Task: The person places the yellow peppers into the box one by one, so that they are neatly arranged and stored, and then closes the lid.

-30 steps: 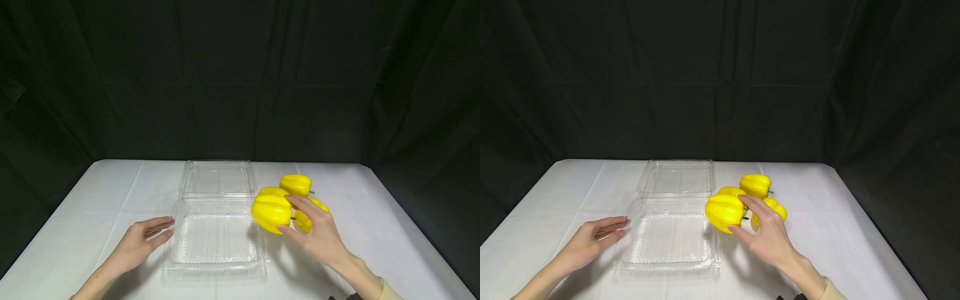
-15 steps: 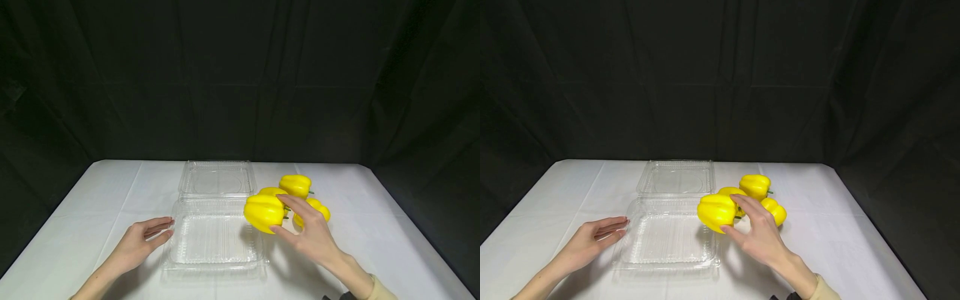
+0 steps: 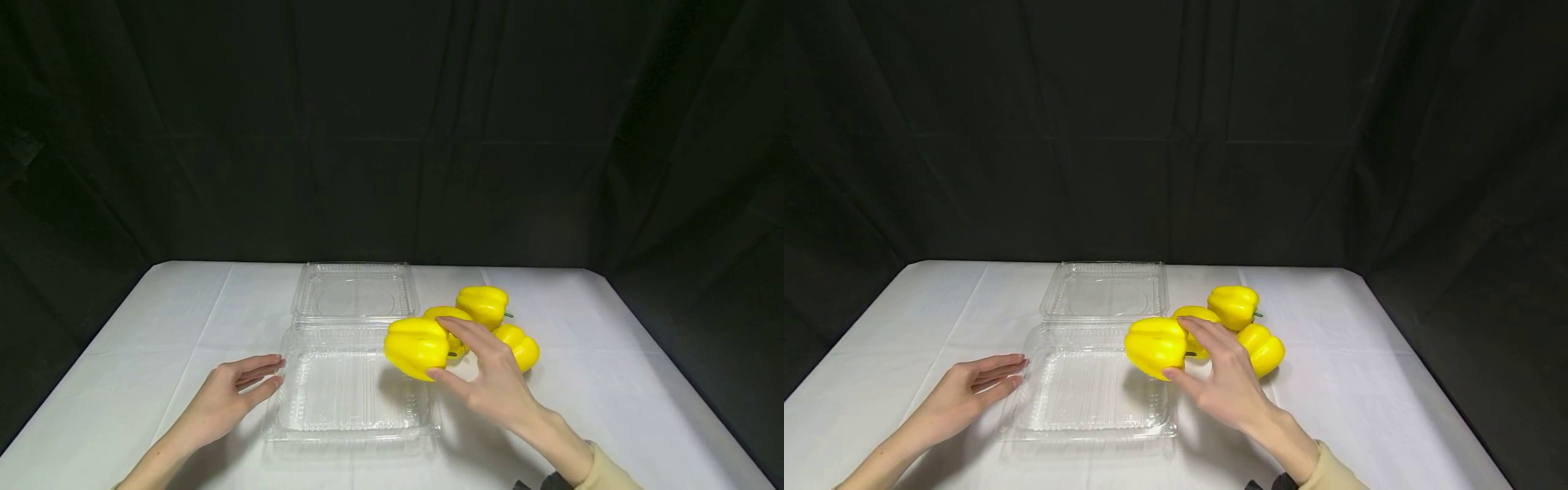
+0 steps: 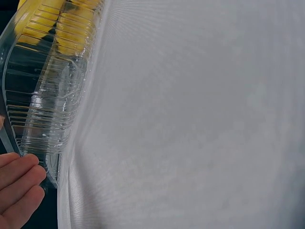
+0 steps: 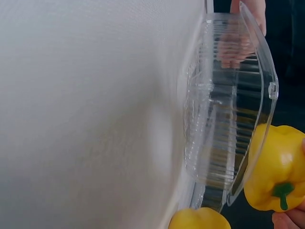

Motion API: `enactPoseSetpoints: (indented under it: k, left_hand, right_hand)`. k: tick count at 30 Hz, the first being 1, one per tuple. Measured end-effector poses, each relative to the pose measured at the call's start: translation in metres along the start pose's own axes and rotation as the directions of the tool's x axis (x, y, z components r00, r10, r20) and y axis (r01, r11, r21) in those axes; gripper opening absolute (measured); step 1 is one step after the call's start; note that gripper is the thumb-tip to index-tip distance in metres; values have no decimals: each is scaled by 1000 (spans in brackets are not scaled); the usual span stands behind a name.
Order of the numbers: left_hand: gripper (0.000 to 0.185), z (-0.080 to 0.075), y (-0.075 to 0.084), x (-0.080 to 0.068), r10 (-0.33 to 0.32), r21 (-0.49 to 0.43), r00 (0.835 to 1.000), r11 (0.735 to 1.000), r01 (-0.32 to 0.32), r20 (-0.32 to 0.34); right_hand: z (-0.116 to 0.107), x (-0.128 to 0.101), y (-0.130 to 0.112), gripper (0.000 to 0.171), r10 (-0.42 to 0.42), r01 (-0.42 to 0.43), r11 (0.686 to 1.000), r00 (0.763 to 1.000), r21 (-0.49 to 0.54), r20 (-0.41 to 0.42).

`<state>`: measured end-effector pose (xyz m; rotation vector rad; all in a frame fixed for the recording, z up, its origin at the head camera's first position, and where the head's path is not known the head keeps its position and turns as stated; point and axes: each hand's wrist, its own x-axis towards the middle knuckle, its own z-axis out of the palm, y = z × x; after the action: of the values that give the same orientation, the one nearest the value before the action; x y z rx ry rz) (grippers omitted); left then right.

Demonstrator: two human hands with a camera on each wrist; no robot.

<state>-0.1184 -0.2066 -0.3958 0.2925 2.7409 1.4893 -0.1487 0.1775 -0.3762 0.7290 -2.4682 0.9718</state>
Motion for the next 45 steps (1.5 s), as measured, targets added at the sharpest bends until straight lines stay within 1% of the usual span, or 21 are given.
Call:
enactPoseSetpoints:
  k: [7, 17, 22, 28, 32, 36, 42, 45]
  left_hand:
    - [45, 0, 1, 1, 15, 3, 1000, 1000, -15, 2]
    - [45, 1, 2, 0, 11, -4, 1000, 1000, -11, 6]
    - [45, 1, 2, 1, -3, 6, 1000, 1000, 3, 4]
    - [46, 1, 2, 1, -5, 7, 1000, 1000, 5, 5]
    - [46, 1, 2, 1, -12, 3, 1000, 1000, 12, 4]
    - [46, 1, 1, 1, -3, 2, 1000, 1000, 3, 7]
    - [46, 1, 2, 1, -22, -9, 1000, 1000, 22, 8]
    - [46, 1, 2, 1, -13, -8, 1000, 1000, 13, 10]
  right_hand:
    - [7, 5, -4, 68, -1, 0, 1000, 1000, 21, 22]
    - [17, 8, -9, 69, 21, -23, 999, 998, 27, 58]
    - [23, 9, -7, 70, 17, -19, 1000, 997, 25, 77]
    - [28, 8, -6, 72, 36, -40, 998, 994, 37, 106]
    - [32, 9, -5, 72, 23, -28, 999, 994, 46, 110]
    - [35, 9, -3, 72, 13, -18, 999, 993, 48, 116]
    - [39, 8, -1, 72, 32, -39, 998, 992, 53, 126]
    - [41, 8, -1, 71, 34, -44, 996, 990, 74, 134]
